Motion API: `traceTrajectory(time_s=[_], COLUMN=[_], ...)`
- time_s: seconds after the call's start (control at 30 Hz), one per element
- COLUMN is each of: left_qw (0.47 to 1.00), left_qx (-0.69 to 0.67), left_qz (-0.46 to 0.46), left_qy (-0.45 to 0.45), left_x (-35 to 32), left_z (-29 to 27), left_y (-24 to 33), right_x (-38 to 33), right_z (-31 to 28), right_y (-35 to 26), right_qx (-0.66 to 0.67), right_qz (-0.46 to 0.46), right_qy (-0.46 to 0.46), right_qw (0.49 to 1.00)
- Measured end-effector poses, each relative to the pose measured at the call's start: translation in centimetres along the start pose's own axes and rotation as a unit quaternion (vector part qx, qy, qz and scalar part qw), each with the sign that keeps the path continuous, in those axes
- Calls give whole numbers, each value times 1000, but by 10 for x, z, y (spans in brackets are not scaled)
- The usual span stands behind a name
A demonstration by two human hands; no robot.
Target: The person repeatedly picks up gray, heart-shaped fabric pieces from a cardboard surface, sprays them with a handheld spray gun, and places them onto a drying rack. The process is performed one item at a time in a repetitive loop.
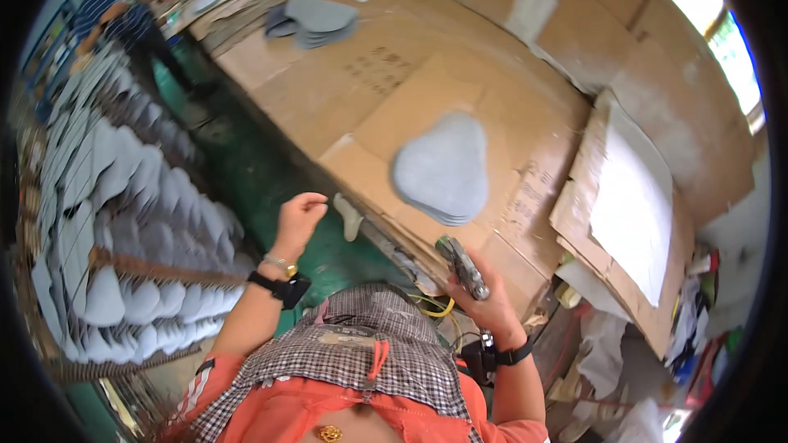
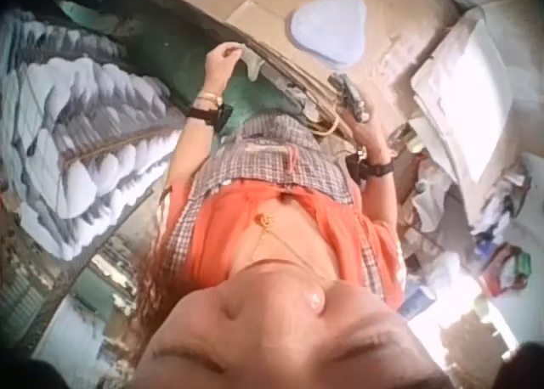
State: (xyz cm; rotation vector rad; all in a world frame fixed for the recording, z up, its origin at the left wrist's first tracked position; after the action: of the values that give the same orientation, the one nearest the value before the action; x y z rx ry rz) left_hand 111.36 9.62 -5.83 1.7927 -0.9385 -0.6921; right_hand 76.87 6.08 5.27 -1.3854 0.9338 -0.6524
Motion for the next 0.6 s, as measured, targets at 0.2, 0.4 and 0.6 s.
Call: traceTrajectory(time_s=[0.2,0.4,0.6], left_qw=[950,914,980], left_qx=[308,403,127], left_qz=[17,-20,-106], left_qy=[-46,-35,-114], left_x=[80,109,125], left_z=[187,229,231], left_y=[-18,-38,-10], right_x=[-75,-103,-78], right_z=[-88,-117,-112], right_y=[26,47,39], right_qx=[58,82,67], right_qz=[45,74,69], right_qy=[202,277,250], right_qw=[977,954,963])
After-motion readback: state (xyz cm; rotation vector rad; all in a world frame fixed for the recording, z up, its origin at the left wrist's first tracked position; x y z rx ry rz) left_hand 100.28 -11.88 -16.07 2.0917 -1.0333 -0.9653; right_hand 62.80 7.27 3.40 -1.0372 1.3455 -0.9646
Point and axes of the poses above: each hand's wrist, its own x-axis towards the middle knuckle, its own z-axis out of the palm, y = z × x, the point moved 4 cm from there along x, towards the middle knuckle, and after that the axes turned 14 degrees about x, right-handed, at the moved point
